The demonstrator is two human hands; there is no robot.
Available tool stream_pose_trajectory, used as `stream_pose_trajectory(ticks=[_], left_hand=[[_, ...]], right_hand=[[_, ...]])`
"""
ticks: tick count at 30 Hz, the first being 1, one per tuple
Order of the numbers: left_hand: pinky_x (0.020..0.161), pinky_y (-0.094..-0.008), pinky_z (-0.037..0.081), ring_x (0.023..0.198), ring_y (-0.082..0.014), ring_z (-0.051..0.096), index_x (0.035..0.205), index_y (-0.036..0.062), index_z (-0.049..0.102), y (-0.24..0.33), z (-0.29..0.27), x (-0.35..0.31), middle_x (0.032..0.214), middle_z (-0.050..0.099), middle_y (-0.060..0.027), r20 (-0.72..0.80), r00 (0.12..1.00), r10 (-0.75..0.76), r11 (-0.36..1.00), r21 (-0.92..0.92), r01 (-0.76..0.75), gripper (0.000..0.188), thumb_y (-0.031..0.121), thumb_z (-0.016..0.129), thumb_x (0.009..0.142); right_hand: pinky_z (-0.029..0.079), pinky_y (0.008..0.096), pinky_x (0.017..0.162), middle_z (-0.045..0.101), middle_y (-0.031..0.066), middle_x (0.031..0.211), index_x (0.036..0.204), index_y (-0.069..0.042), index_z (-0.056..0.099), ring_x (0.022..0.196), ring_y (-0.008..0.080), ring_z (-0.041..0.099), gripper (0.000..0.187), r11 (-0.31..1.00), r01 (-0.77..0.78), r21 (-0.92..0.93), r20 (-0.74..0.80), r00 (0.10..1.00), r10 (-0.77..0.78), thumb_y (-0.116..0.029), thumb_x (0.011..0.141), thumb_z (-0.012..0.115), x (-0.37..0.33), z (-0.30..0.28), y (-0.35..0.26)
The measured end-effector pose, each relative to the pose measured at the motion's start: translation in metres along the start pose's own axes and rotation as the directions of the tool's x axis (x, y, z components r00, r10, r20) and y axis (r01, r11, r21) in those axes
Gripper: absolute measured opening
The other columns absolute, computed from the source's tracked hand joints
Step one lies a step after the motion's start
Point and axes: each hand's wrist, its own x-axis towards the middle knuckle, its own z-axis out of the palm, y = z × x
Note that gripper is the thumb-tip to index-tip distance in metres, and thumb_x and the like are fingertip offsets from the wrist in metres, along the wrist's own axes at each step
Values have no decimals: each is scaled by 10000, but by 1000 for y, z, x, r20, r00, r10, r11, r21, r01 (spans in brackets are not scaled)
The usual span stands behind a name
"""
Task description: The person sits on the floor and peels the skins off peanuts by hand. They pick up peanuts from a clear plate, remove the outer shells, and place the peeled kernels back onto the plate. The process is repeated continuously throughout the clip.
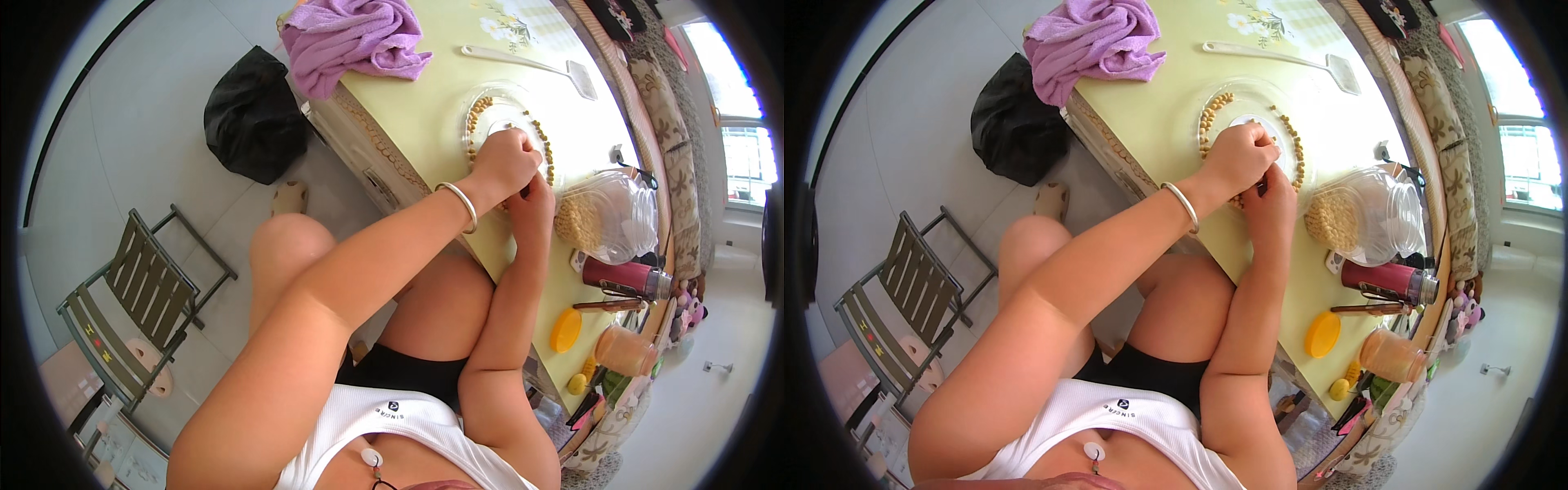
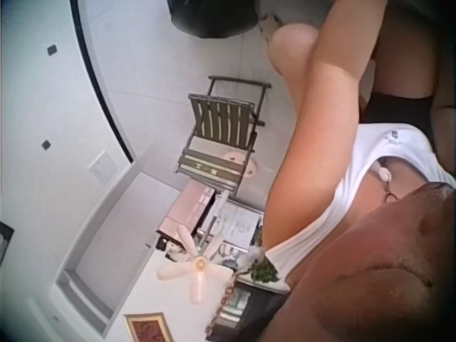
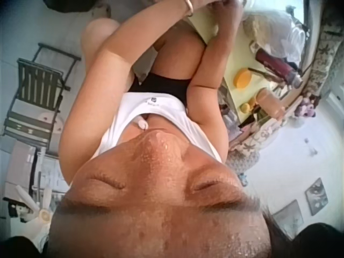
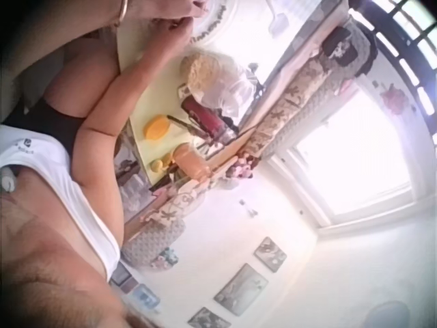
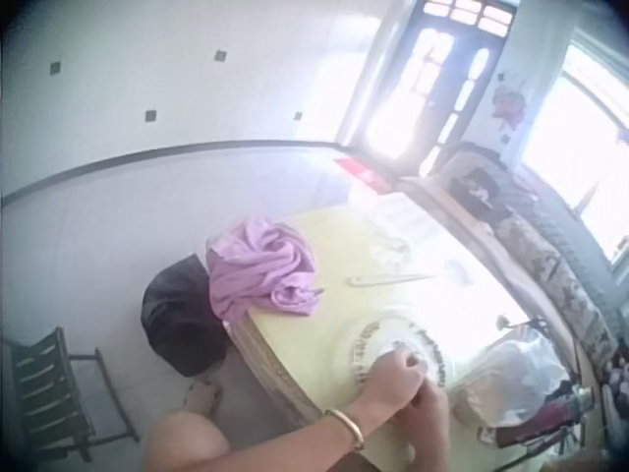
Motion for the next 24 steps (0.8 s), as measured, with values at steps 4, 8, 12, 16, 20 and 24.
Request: stream_pose_trajectory(ticks=[4, 8, 12, 16, 20, 24], left_hand=[[637, -324, 504, 673, -176, 612, 795, -15, 603, -5, -1, -3, 754, 649, -115, 1, 999, 36, 999, 5, -36, 172, 152, 612, 833], [609, -304, 506, 650, -153, 602, 797, -16, 597, -7, 0, -9, 743, 638, -95, -14, 998, 54, 998, 13, -53, 147, 125, 604, 838], [577, -266, 488, 621, -112, 578, 802, -16, 588, -6, -4, -14, 740, 615, -63, 12, 999, 38, 997, -65, -37, 135, 110, 607, 847], [555, -251, 469, 607, -90, 562, 837, 0, 588, -3, -7, -19, 759, 604, -43, 39, 998, 42, 982, -183, -34, 113, 110, 603, 859], [562, -231, 465, 623, -79, 564, 873, 24, 591, 8, -13, -28, 781, 603, -31, 86, 996, -20, 963, -266, 43, 93, 116, 599, 868], [582, -222, 478, 662, -82, 577, 900, 40, 589, 15, -25, -28, 791, 599, -22, 148, 984, -102, 906, -395, 153, 99, 135, 599, 876]], right_hand=[[486, 340, 669, 653, 131, 791, 977, 22, 621, 695, 209, 609, 202, 999, 39, 1, 21, 999, -39, -63, 796, 598, -4, -2, -4], [489, 354, 683, 657, 148, 825, 969, 20, 617, 714, 250, 614, 199, 999, 44, 27, 52, 998, -45, -59, 788, 595, -5, -4, -1], [484, 364, 676, 645, 160, 830, 939, 14, 608, 703, 287, 597, 171, 995, 77, 68, 50, 995, -80, -58, 785, 591, -6, -1, 5], [480, 371, 666, 634, 168, 822, 920, 11, 599, 691, 296, 584, 148, 994, 92, 63, 41, 995, -94, -49, 786, 587, -7, -2, 4], [478, 328, 643, 641, 140, 808, 909, 11, 604, 676, 215, 584, 107, 991, 115, 75, -20, 993, -114, -39, 815, 600, -9, -1, 2], [435, 232, 584, 627, 45, 779, 893, 1, 619, 654, 86, 542, 68, 913, 43, 406, -89, 996, -7, -61, 867, 626, -7, -3, 0]])
